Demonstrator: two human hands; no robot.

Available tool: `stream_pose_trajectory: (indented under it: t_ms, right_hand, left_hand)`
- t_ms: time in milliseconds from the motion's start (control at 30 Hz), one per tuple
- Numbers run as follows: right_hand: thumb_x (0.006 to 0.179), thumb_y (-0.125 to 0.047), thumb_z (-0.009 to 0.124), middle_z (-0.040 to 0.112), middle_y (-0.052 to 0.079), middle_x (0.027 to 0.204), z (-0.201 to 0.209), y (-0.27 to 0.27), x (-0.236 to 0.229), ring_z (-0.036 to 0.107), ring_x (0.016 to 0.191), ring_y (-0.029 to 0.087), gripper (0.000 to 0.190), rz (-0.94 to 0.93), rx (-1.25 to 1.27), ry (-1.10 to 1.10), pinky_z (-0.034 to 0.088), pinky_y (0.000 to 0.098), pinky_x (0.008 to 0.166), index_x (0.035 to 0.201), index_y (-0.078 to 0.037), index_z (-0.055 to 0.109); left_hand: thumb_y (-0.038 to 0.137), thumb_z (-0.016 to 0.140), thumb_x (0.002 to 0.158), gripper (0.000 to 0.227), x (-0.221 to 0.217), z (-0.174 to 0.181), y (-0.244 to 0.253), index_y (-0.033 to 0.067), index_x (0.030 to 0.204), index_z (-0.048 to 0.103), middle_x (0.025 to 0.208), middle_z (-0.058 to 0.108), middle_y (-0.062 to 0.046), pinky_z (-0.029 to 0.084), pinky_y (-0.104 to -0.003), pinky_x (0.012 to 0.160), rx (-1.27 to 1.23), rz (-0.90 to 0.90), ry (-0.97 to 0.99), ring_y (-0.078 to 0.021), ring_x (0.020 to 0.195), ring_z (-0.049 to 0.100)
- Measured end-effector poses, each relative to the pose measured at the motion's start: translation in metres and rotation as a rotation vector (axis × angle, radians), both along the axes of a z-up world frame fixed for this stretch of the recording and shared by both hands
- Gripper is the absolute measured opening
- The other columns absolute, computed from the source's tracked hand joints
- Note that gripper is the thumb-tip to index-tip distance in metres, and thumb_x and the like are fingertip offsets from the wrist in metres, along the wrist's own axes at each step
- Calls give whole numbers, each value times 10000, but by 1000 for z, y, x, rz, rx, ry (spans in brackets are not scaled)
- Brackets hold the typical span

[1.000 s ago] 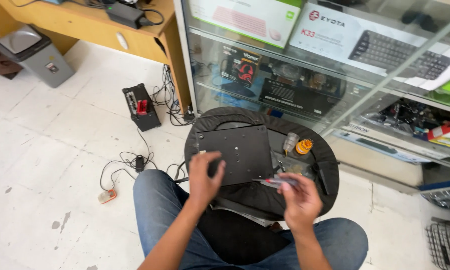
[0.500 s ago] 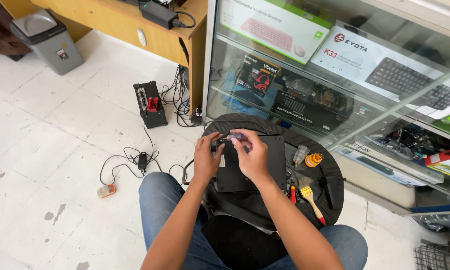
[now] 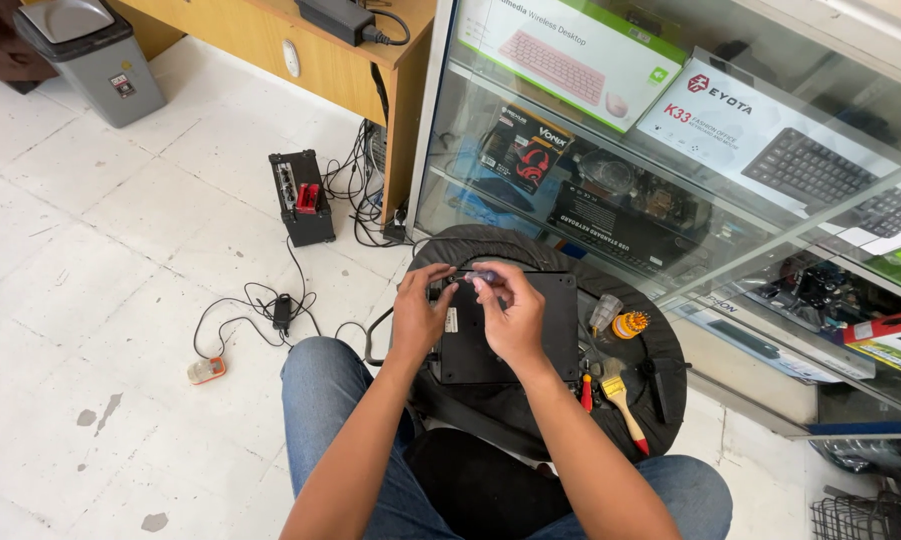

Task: Unscrewing an electronic device, opening its casing, and cleaning the internal components with an air blower.

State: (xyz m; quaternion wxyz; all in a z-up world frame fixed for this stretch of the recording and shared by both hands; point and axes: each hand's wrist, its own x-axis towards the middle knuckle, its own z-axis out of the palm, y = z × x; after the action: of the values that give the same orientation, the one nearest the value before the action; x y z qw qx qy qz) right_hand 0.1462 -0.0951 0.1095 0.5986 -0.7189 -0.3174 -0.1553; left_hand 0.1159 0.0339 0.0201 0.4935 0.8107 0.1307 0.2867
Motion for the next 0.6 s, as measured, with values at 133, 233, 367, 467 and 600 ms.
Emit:
stream_pose_trajectory:
  t_ms: [133, 233, 367, 467, 600]
  right_hand:
    - [928, -5, 735, 785, 131, 974, -1, -2, 2, 762, 771, 266, 162, -15, -57, -58, 646, 310, 586, 1088, -30, 741]
    - [922, -37, 747, 795, 95, 966, -4, -2, 8, 764, 787, 257, 171, 15, -155, -129, 628, 303, 610, 1091, -66, 754]
    - [957, -60, 698, 791, 102, 979, 1, -2, 13, 756, 772, 269, 159, 43, -209, -208, 619, 326, 617, 1103, -81, 757]
    - [976, -93, 684, 749, 120, 1045, 5, -1, 10, 750, 776, 288, 158, 38, -189, -272, 619, 364, 636, 1107, -89, 772]
    - [933, -104, 762, 669, 94, 923, -4, 5, 11, 731, 700, 250, 163, 28, -105, -317, 597, 336, 605, 1089, -86, 804]
  left_hand:
    - [120, 761, 968, 296, -1, 3, 0, 101, 1248, 666, 1118, 770, 27, 585, -511, 1015, -9, -2, 6, -255, 1253, 646]
    - [97, 763, 964, 296, -1, 1, 0, 90, 1243, 664, 1100, 767, 2, 581, -529, 1021, -17, -13, -17, -278, 1255, 639]
    - [109, 772, 960, 289, 0, 2, -1, 93, 1229, 669, 1095, 772, 7, 585, -503, 1019, -9, 0, -9, -265, 1249, 647]
    - [112, 774, 961, 280, 0, -2, -1, 87, 1222, 674, 1088, 775, -3, 587, -501, 1013, -8, 4, -11, -266, 1242, 651]
    - [97, 764, 962, 254, 2, -6, 1, 92, 1188, 648, 1083, 719, -17, 594, -560, 993, -32, -4, -23, -320, 1171, 677]
